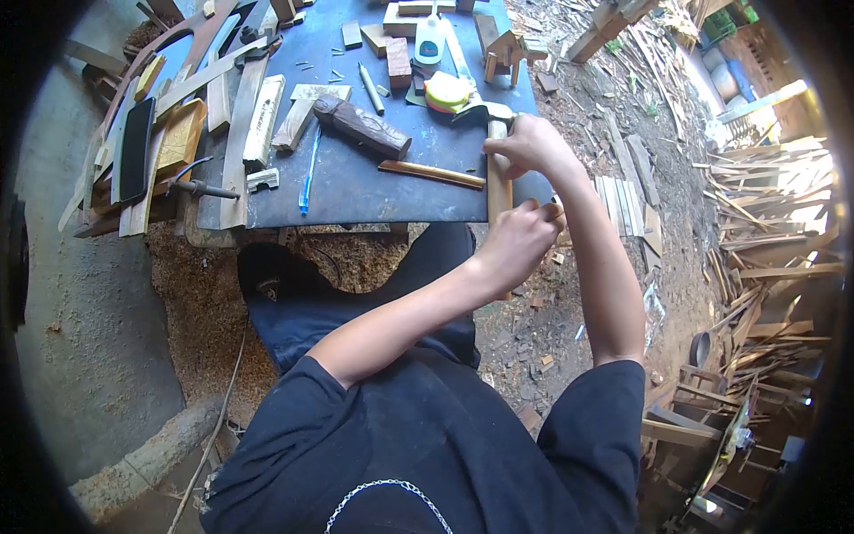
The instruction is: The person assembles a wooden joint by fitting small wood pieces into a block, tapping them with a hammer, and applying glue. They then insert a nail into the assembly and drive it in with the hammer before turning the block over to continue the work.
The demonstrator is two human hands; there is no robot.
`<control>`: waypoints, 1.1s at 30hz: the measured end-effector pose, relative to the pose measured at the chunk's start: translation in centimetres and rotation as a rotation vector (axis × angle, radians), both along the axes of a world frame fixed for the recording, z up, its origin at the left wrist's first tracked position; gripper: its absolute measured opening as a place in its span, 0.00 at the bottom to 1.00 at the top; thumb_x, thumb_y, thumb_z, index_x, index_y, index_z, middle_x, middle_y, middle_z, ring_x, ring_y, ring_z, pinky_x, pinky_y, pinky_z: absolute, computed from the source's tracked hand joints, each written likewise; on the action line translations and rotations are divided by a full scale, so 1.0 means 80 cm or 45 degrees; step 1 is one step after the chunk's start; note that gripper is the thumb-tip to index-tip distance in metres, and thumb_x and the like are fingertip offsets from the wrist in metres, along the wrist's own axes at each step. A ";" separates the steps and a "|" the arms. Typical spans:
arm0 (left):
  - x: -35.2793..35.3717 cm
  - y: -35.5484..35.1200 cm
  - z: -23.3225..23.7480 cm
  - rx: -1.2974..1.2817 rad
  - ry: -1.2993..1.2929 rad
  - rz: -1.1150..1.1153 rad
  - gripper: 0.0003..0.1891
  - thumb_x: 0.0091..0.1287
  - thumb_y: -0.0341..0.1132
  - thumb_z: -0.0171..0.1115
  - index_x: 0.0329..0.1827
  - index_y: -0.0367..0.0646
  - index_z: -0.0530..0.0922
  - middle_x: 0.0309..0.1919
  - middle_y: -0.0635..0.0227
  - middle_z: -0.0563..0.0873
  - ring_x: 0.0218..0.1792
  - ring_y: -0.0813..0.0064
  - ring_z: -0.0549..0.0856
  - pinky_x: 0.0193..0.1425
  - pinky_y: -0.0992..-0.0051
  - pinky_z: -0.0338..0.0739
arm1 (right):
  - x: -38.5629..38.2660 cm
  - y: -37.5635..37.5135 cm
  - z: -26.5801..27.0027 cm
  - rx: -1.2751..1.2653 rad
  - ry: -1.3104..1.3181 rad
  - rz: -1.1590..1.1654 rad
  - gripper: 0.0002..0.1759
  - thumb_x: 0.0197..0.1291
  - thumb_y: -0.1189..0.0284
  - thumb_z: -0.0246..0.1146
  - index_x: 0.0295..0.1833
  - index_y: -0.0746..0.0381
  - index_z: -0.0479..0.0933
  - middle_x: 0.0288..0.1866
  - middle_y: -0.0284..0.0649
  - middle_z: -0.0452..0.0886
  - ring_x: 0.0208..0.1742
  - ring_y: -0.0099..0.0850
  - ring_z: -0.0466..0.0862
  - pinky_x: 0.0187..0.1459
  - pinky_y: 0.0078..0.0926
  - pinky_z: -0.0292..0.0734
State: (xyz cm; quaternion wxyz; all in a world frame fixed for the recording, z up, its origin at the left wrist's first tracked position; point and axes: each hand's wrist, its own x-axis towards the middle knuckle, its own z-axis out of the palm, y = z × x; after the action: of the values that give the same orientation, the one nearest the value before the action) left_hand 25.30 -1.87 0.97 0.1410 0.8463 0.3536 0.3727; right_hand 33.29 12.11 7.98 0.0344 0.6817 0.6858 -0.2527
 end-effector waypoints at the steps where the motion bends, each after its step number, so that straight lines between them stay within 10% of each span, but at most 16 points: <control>1: 0.002 0.000 -0.002 0.004 -0.001 -0.004 0.15 0.57 0.24 0.67 0.48 0.38 0.86 0.51 0.61 0.87 0.48 0.61 0.88 0.51 0.66 0.89 | 0.000 -0.002 0.000 0.017 0.004 0.023 0.28 0.63 0.54 0.75 0.34 0.74 0.84 0.26 0.48 0.89 0.29 0.36 0.95 0.35 0.31 0.91; 17: 0.007 -0.011 -0.001 0.072 0.114 0.023 0.05 0.56 0.25 0.70 0.35 0.39 0.88 0.52 0.60 0.83 0.49 0.63 0.87 0.48 0.67 0.89 | -0.029 -0.061 0.055 0.493 0.293 -0.195 0.26 0.69 0.58 0.73 0.50 0.74 0.78 0.34 0.50 0.89 0.27 0.34 0.93 0.28 0.31 0.88; 33: -0.007 -0.009 0.016 0.027 0.056 -0.100 0.23 0.55 0.20 0.68 0.58 0.34 0.84 0.53 0.60 0.88 0.50 0.56 0.86 0.55 0.63 0.87 | 0.009 -0.107 0.178 1.203 0.944 -0.046 0.20 0.76 0.57 0.62 0.53 0.66 0.82 0.32 0.36 0.85 0.32 0.21 0.83 0.36 0.22 0.79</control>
State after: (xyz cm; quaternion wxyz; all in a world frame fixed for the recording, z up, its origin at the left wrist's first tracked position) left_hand 24.75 -2.63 2.27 0.1387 0.8690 0.3190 0.3518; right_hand 34.00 3.56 22.23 -0.5181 0.5010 0.6785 -0.1421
